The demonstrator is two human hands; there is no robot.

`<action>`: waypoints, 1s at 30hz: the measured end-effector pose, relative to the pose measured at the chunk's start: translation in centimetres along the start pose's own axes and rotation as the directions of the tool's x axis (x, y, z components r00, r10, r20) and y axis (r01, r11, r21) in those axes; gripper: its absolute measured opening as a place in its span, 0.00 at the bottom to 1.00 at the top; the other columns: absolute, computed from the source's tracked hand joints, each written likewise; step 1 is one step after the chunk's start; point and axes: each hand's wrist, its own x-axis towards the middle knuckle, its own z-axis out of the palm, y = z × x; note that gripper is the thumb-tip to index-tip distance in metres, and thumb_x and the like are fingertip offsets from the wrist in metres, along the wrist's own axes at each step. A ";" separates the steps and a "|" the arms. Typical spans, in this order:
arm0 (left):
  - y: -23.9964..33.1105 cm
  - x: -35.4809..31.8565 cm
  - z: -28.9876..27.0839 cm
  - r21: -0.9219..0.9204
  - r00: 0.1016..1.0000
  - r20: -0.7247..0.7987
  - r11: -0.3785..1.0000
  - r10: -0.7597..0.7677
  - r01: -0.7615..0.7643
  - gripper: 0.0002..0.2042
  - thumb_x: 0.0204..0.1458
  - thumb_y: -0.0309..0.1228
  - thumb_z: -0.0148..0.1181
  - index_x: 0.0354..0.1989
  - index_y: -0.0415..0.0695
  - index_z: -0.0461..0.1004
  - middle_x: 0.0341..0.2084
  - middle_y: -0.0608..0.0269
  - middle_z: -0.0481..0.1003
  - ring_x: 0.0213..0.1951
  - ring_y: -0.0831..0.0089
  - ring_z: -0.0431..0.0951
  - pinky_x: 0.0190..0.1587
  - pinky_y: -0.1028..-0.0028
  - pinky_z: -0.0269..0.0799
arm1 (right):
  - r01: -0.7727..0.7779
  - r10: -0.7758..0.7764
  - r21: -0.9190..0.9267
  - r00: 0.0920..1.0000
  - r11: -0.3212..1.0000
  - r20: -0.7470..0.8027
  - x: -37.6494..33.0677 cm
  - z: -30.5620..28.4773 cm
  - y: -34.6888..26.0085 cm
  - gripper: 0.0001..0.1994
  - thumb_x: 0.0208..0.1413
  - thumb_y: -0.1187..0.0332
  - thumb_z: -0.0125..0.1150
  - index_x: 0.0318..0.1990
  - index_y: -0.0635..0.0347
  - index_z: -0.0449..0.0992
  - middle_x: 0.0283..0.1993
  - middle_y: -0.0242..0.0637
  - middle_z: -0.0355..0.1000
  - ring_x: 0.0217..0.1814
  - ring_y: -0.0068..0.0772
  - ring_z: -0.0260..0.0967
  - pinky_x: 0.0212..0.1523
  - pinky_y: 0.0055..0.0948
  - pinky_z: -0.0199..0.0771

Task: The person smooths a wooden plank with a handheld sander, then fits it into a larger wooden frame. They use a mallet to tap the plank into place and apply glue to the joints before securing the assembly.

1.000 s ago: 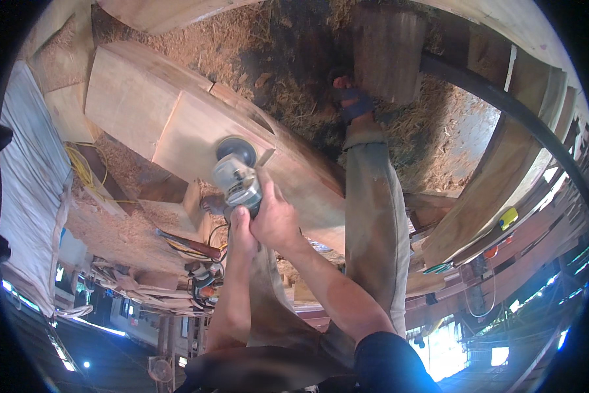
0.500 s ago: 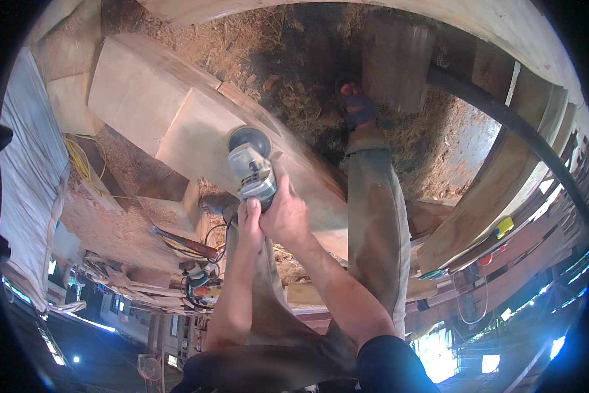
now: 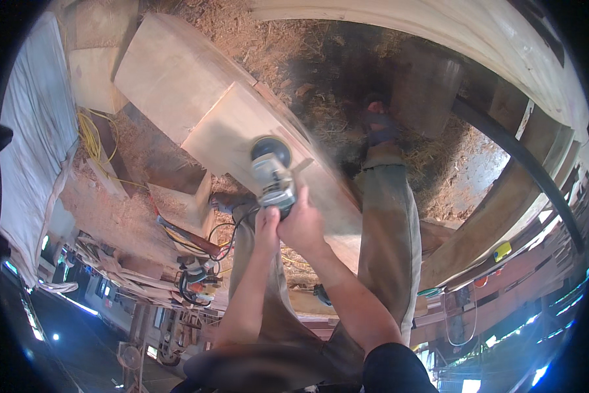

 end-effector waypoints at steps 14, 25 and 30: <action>5.2 5.3 0.3 -0.134 0.992 -0.112 0.989 0.050 -0.065 0.23 0.73 0.46 0.48 0.58 0.35 0.73 0.51 0.62 0.77 0.52 0.77 0.74 0.55 0.72 0.70 | 0.001 0.038 -0.287 0.991 0.958 0.128 5.3 -0.3 -7.7 0.40 0.59 0.53 0.63 0.74 0.54 0.52 0.41 0.62 0.79 0.43 0.70 0.79 0.47 0.58 0.78; 5.0 7.2 3.9 -0.311 0.998 -0.055 0.949 0.034 -0.050 0.25 0.71 0.46 0.52 0.62 0.34 0.70 0.56 0.59 0.75 0.56 0.73 0.73 0.60 0.70 0.69 | 0.089 -0.070 -0.325 0.995 0.942 0.069 7.1 -3.4 -9.3 0.38 0.58 0.56 0.63 0.74 0.51 0.55 0.49 0.62 0.78 0.49 0.68 0.78 0.50 0.57 0.77; 6.4 6.5 3.4 -0.194 0.995 -0.092 0.980 0.023 -0.041 0.26 0.71 0.46 0.53 0.63 0.34 0.70 0.55 0.59 0.75 0.55 0.73 0.74 0.60 0.70 0.69 | 0.015 -0.009 -0.269 1.000 0.963 0.024 6.7 -2.1 -8.9 0.40 0.57 0.55 0.64 0.74 0.52 0.52 0.47 0.62 0.78 0.47 0.68 0.78 0.49 0.57 0.78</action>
